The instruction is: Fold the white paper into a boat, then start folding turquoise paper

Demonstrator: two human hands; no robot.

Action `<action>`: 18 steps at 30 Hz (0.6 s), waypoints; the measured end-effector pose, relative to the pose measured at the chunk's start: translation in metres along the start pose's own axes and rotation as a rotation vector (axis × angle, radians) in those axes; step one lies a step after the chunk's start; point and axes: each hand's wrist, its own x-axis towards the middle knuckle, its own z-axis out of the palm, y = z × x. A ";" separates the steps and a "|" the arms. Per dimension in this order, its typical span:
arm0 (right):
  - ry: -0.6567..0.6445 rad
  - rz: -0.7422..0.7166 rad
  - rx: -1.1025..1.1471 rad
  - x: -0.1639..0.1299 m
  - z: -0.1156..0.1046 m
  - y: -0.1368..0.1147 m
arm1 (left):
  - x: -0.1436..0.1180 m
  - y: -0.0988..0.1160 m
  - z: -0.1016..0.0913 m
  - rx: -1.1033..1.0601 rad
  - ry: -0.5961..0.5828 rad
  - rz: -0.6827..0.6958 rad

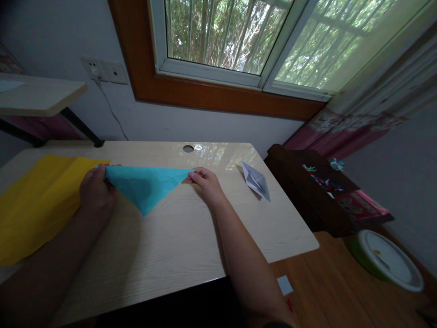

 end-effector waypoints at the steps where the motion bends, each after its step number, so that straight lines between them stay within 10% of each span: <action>1: 0.009 -0.002 0.002 0.000 0.000 0.000 | 0.000 -0.001 0.000 -0.002 -0.007 -0.004; 18: 0.293 -0.134 0.010 0.007 -0.012 0.005 | -0.005 -0.009 0.003 0.059 -0.159 -0.055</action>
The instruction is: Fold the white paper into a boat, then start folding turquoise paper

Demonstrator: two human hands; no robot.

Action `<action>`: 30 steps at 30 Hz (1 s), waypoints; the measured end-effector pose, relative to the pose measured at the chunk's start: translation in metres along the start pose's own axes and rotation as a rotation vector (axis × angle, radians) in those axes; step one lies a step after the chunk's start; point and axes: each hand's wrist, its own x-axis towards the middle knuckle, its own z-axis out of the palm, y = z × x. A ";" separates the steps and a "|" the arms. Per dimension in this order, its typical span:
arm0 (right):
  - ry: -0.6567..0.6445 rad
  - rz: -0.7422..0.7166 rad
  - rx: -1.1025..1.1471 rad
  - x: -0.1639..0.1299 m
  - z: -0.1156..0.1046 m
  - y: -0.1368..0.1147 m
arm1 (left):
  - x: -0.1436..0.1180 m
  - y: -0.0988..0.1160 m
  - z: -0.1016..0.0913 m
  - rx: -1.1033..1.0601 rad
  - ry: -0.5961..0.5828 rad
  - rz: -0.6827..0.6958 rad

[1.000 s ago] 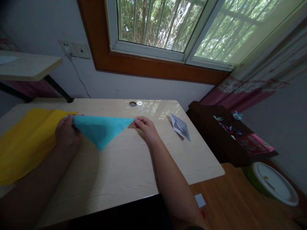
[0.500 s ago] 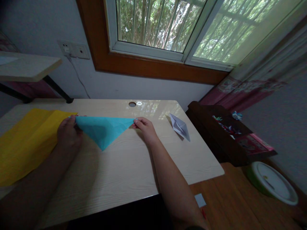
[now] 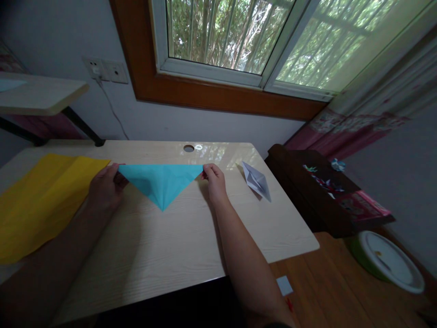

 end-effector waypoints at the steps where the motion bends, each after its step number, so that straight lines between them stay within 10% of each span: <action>1: 0.010 -0.008 -0.004 0.000 0.000 0.000 | -0.001 0.001 0.001 0.004 0.001 -0.011; 30: 0.182 -0.108 -0.217 0.003 -0.006 0.001 | -0.002 0.000 0.004 0.113 -0.054 -0.093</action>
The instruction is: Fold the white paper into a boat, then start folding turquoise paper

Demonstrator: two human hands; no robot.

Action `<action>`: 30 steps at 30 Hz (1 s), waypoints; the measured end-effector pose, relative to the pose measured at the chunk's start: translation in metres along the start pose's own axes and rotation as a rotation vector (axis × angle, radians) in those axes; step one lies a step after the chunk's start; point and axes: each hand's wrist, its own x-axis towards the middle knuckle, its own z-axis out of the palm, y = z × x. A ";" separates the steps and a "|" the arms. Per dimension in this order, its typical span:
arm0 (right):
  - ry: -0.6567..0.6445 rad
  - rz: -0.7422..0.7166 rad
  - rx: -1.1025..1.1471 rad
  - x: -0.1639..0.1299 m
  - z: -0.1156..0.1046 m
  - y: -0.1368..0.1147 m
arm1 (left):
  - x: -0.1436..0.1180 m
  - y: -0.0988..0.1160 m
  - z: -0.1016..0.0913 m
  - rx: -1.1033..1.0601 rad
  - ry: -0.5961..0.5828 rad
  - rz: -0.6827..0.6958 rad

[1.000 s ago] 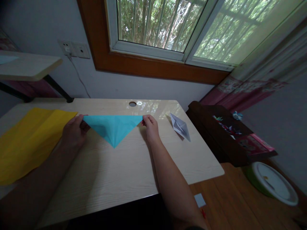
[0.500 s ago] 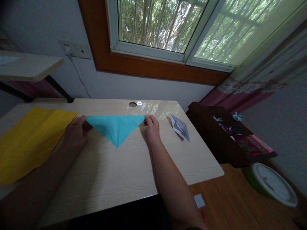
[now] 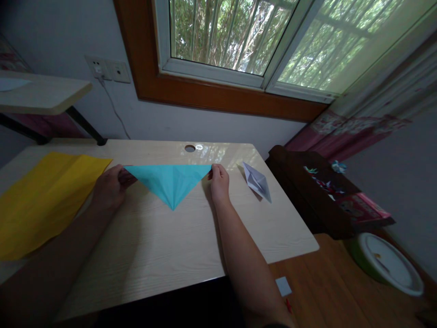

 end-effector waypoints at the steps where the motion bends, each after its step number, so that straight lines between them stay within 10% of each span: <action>1: 0.010 0.004 0.005 0.000 0.000 0.000 | 0.001 -0.001 0.000 -0.009 0.008 -0.008; 6: 0.007 0.020 0.001 0.002 -0.002 0.002 | 0.008 -0.003 -0.006 0.017 0.058 0.114; 11: -0.033 0.064 -0.047 0.002 -0.001 0.004 | -0.001 0.006 -0.012 0.539 0.036 0.566; 17: -0.037 0.000 -0.265 0.005 -0.004 0.011 | -0.020 -0.003 -0.001 0.989 -0.584 0.851; 21: 0.052 -0.291 -0.595 0.000 -0.006 0.004 | -0.026 -0.023 0.004 1.259 -0.831 0.865; 30: -0.766 -0.650 -0.824 -0.042 0.036 -0.012 | -0.027 -0.031 0.003 1.490 -0.875 0.874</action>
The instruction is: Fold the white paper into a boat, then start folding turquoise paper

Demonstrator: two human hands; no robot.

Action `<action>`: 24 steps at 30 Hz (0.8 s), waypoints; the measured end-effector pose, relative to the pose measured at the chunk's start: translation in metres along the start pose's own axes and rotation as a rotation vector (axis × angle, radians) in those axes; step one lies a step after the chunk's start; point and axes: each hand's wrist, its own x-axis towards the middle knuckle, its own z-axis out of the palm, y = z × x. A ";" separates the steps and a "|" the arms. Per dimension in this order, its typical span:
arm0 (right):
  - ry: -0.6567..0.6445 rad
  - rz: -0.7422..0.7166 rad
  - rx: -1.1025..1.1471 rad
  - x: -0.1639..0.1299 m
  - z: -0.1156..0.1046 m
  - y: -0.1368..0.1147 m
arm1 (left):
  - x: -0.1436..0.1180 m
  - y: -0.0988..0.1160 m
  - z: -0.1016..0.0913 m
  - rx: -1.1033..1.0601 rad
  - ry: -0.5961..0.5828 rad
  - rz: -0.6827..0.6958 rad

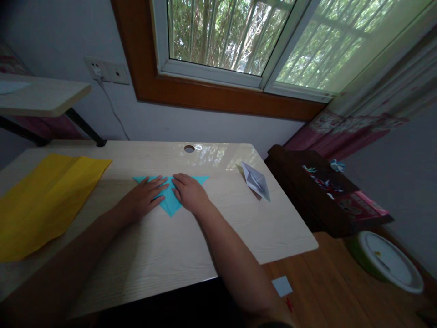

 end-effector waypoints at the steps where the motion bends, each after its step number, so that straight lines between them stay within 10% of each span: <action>1: -0.022 0.005 -0.008 0.000 0.003 -0.001 | 0.000 -0.001 0.000 0.006 -0.001 -0.014; 24: -0.068 0.405 -0.184 -0.041 -0.015 0.061 | -0.024 -0.031 -0.009 0.120 0.064 -0.414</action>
